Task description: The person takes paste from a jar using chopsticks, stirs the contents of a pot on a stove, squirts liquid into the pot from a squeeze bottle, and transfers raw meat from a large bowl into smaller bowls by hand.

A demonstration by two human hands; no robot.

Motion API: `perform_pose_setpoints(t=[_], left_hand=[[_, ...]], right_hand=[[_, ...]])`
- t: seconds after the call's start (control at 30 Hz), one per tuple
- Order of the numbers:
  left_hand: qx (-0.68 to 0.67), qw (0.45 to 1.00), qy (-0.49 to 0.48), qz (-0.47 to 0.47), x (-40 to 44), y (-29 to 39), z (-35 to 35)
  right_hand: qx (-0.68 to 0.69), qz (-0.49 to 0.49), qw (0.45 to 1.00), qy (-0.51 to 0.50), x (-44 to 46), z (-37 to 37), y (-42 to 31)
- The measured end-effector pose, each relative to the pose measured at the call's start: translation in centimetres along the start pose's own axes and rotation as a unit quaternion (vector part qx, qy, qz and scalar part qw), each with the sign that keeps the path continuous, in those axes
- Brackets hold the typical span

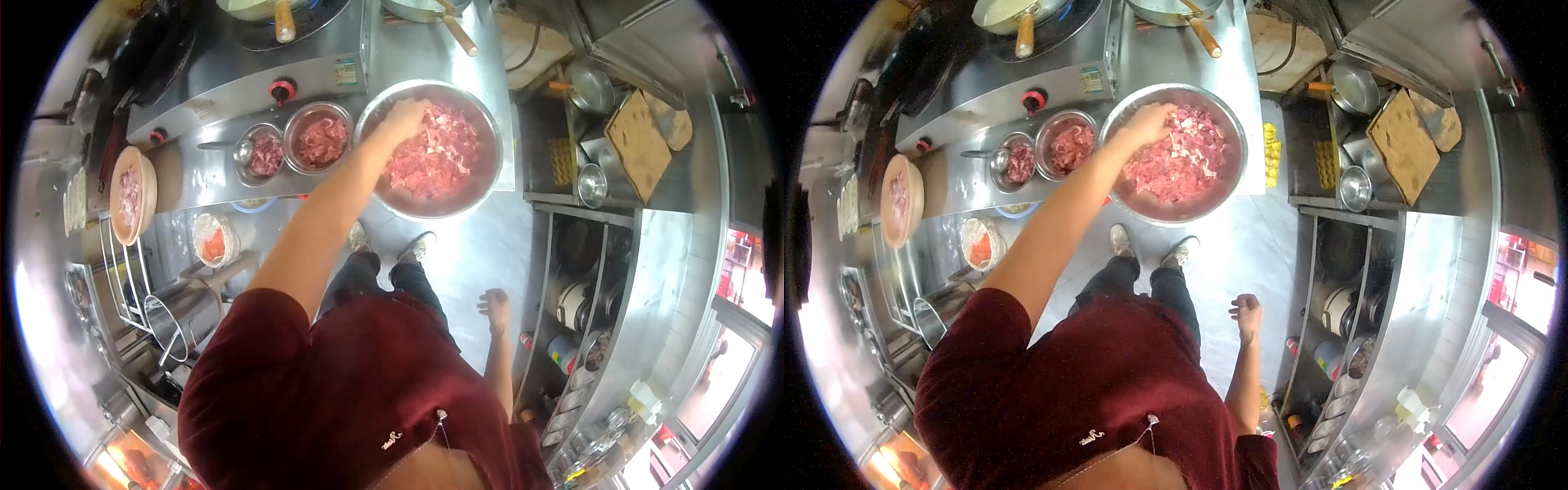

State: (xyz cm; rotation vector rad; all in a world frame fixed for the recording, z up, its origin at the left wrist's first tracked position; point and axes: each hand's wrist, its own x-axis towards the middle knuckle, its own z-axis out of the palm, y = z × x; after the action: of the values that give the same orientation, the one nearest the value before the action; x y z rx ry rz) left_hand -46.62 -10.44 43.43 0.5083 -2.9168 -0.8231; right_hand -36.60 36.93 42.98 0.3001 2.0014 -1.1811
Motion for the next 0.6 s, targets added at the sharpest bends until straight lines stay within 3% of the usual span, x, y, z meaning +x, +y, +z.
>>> perform_pose_setpoints(t=[0.13, 0.23, 0.27, 0.37, 0.4, 0.47, 0.5, 0.6], left_hand=[[0.078, 0.983, -0.154, 0.054, 2.6, -2.2, -0.9], [-0.242, 0.948, -0.193, -0.073, 1.3, -1.8, -3.1], [-0.276, 0.937, -0.186, -0.111, 0.0, 1.4, -6.4], [-0.306, 0.930, -0.191, -0.078, -0.5, 1.1, -8.0], [-0.284, 0.936, -0.193, -0.073, -0.2, 0.7, -7.5], [-0.073, 0.995, -0.060, 0.031, 0.0, 0.9, -3.3], [0.035, 0.996, 0.008, 0.083, 0.4, 1.8, -1.4], [0.193, 0.972, -0.030, -0.129, 0.0, 7.9, 0.7]], right_hand=[[0.017, 0.043, 0.999, 0.009, -1.3, -0.9, 3.6], [0.026, 0.066, 0.997, 0.016, -1.4, -1.2, 5.0], [0.030, 0.066, 0.997, 0.014, -1.2, -1.4, 5.5], [0.021, 0.063, 0.998, 0.004, -0.3, -1.9, 5.2], [0.015, 0.061, 0.998, 0.000, 0.1, -1.9, 4.8], [0.002, 0.044, 0.999, -0.006, 1.1, -2.1, 4.3], [-0.004, 0.036, 0.999, -0.009, 1.6, -2.3, 4.2], [-0.002, 0.028, 1.000, -0.007, 2.2, -2.6, 3.2]])
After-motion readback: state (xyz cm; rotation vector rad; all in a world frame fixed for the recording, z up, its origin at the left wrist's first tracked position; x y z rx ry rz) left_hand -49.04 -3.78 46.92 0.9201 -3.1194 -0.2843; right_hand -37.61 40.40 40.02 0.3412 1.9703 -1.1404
